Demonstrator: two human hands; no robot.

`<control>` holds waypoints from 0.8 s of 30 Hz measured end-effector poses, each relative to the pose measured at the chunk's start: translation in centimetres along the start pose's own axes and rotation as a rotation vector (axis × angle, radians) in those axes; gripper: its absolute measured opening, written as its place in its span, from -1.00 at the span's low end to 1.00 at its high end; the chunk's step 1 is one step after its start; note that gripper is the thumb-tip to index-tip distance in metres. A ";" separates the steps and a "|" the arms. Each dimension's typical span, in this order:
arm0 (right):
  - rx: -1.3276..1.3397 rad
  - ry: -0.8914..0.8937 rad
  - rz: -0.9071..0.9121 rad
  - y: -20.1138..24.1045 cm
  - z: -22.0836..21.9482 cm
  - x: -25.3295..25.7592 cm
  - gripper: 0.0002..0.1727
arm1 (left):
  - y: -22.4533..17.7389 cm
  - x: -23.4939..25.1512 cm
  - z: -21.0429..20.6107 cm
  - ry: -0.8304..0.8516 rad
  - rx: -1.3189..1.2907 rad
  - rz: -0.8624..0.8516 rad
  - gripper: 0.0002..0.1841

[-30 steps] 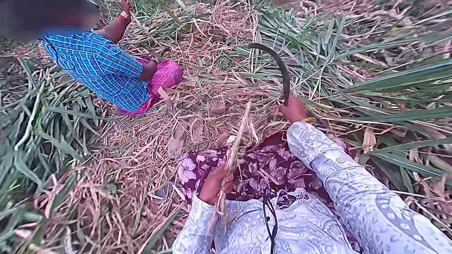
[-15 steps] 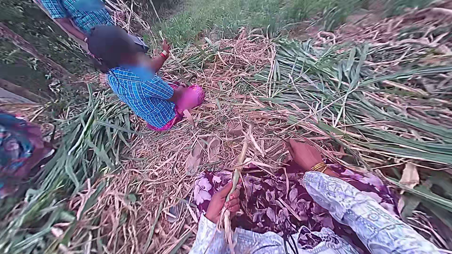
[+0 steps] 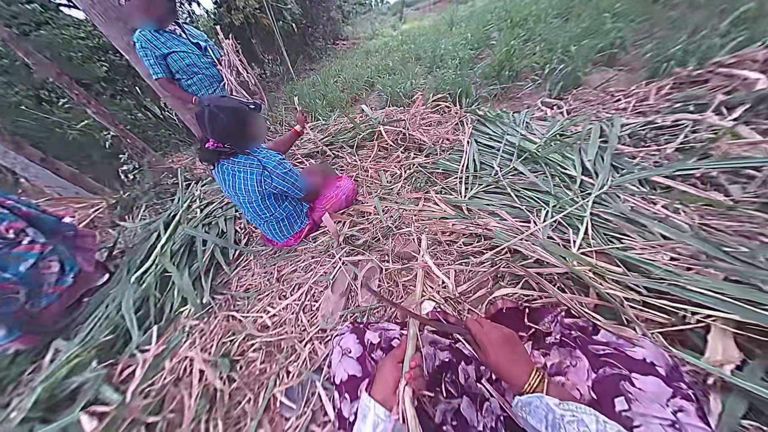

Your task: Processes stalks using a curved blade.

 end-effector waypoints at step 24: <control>0.022 0.423 -0.222 -1.8 -2.0 1.0 -0.63 | 1.4 -0.2 -0.8 0.072 0.029 0.052 -0.47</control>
Point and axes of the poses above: each hand's wrist, its own x-axis towards the middle knuckle, its own z-axis out of the back of the hand, y = z × x, the point moved 9 cm from there along x, towards the middle knuckle, and after that the axes turned 15 degrees about -x, right-handed, at the moved point
